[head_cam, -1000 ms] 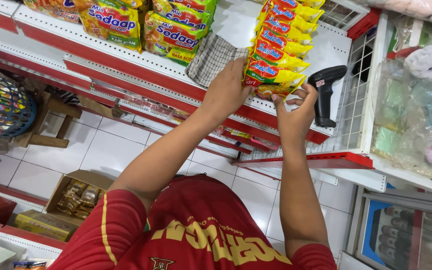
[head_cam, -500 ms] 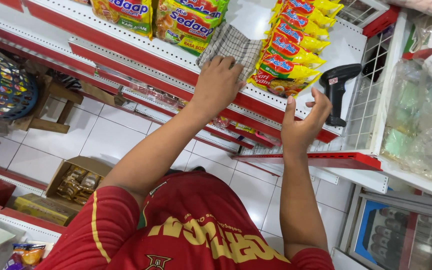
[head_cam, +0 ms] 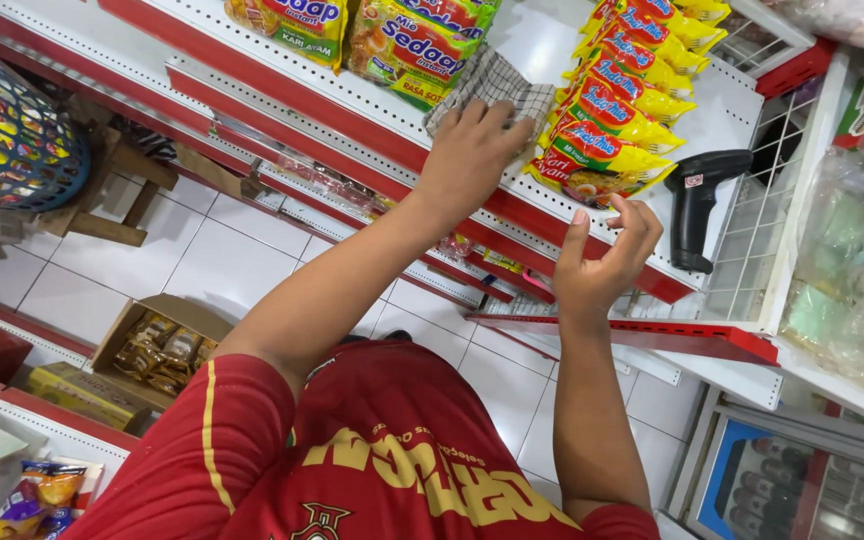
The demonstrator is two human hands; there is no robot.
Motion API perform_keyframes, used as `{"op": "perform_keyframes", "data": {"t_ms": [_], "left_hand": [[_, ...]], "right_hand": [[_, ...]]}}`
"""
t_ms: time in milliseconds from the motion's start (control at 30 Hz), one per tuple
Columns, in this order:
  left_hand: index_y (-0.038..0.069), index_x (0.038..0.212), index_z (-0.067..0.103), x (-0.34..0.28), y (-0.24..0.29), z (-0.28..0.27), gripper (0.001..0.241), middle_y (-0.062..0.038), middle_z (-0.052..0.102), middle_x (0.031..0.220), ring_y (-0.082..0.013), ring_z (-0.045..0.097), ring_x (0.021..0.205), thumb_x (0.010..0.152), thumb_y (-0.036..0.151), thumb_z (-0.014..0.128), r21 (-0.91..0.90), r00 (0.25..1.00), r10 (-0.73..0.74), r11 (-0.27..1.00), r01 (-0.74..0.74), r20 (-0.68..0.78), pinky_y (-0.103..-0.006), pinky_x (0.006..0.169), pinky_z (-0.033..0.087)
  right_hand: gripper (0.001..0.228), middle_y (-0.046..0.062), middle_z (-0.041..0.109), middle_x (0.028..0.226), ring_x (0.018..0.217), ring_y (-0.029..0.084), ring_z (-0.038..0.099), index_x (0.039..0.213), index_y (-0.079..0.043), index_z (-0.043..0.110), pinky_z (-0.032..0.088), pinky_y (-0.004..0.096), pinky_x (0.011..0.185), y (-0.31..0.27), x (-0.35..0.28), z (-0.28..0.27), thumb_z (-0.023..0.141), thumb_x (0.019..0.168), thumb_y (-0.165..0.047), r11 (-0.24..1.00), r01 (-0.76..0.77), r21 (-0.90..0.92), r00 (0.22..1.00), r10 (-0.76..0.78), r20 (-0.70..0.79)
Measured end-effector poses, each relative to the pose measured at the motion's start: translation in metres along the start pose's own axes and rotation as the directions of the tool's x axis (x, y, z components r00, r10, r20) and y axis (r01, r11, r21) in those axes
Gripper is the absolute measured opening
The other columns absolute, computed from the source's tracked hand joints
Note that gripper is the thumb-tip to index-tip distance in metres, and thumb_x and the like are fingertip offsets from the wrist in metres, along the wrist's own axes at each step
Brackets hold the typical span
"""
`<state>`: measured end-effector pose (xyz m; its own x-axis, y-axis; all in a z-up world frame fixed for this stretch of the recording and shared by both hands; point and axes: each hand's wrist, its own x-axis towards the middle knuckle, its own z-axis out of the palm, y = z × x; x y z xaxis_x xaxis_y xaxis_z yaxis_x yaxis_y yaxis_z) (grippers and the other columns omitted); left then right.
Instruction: Clean noodle packages with a cloth and scan them using a handheld scanner.
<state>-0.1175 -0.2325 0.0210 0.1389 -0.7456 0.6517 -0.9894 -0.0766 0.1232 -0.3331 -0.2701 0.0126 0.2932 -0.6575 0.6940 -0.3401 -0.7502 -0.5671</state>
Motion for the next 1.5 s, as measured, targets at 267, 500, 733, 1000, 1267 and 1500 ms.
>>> {"op": "perform_keyframes", "data": {"t_ms": [267, 500, 733, 1000, 1267, 1500], "left_hand": [[0.015, 0.106, 0.074, -0.003, 0.000, 0.016, 0.023, -0.005, 0.065, 0.118, -0.0276, 0.054, 0.110, 0.084, 0.013, 0.065, 0.058, 0.996, -0.018, 0.998, 0.013, 0.084, -0.0470, 0.089, 0.046], [0.005, 0.115, 0.070, -0.008, 0.008, 0.011, 0.032, -0.016, 0.063, 0.124, -0.0320, 0.056, 0.113, 0.085, 0.016, 0.066, -0.003, 0.992, -0.058, 0.998, 0.058, 0.113, -0.0473, 0.095, 0.047], [0.006, 0.121, 0.063, -0.078, -0.026, -0.065, 0.039, -0.014, 0.061, 0.131, -0.0333, 0.057, 0.126, 0.084, 0.015, 0.070, -0.207, 0.991, 0.130, 0.969, -0.131, -0.018, -0.0454, 0.109, 0.046], [0.010, 0.120, 0.070, -0.365, -0.213, -0.068, 0.044, -0.011, 0.065, 0.126, -0.0332, 0.066, 0.112, 0.079, -0.004, 0.061, -0.160, 0.797, -0.324, 0.875, 0.457, 0.510, -0.0457, 0.095, 0.054], [0.009, 0.127, 0.072, -0.764, -0.329, -0.180, 0.041, -0.026, 0.068, 0.123, -0.0438, 0.063, 0.115, 0.092, 0.022, 0.055, 0.307, -0.261, -0.946, -0.194, 0.932, 0.194, -0.0497, 0.101, 0.050], [0.006, 0.114, 0.074, -0.828, -0.384, -0.293, 0.032, -0.022, 0.073, 0.113, -0.0381, 0.068, 0.109, 0.099, 0.034, 0.067, 0.135, -0.409, -0.909, -0.396, 0.908, 0.083, -0.0448, 0.097, 0.053]], "right_hand": [[0.034, 0.015, 0.053, 0.129, 0.103, 0.023, 0.052, 0.133, 0.000, 0.057, 0.048, 0.038, 0.096, -0.007, -0.004, -0.006, 0.070, 0.102, -0.007, 1.000, -0.023, 0.009, 0.999, 0.022, 0.022], [0.026, 0.016, 0.057, 0.126, 0.103, 0.025, 0.056, 0.128, 0.001, 0.059, 0.051, 0.037, 0.092, -0.014, -0.014, 0.003, 0.067, 0.104, -0.005, 0.997, 0.037, 0.069, 0.999, -0.038, 0.014], [0.010, 0.014, 0.066, 0.109, 0.097, 0.025, 0.062, 0.114, 0.000, 0.061, 0.049, 0.035, 0.085, -0.037, -0.063, 0.047, 0.059, 0.106, -0.004, 0.974, 0.098, 0.203, 0.990, -0.116, 0.079], [0.008, 0.009, 0.070, 0.086, 0.073, 0.019, 0.068, 0.110, 0.001, 0.068, 0.052, 0.031, 0.069, -0.121, -0.103, 0.158, 0.064, 0.105, -0.004, 0.859, -0.029, 0.510, 0.765, -0.309, 0.565], [0.008, 0.015, 0.071, 0.093, 0.075, 0.020, 0.068, 0.111, 0.003, 0.071, 0.053, 0.029, 0.067, -0.279, -0.050, 0.317, 0.066, 0.104, 0.002, 0.779, 0.061, 0.624, 0.557, -0.545, 0.626], [0.012, 0.016, 0.073, 0.097, 0.074, 0.015, 0.070, 0.115, 0.007, 0.070, 0.053, 0.025, 0.065, -0.404, -0.026, 0.473, 0.064, 0.112, -0.003, 0.705, -0.035, 0.708, 0.535, -0.585, 0.609]]}}
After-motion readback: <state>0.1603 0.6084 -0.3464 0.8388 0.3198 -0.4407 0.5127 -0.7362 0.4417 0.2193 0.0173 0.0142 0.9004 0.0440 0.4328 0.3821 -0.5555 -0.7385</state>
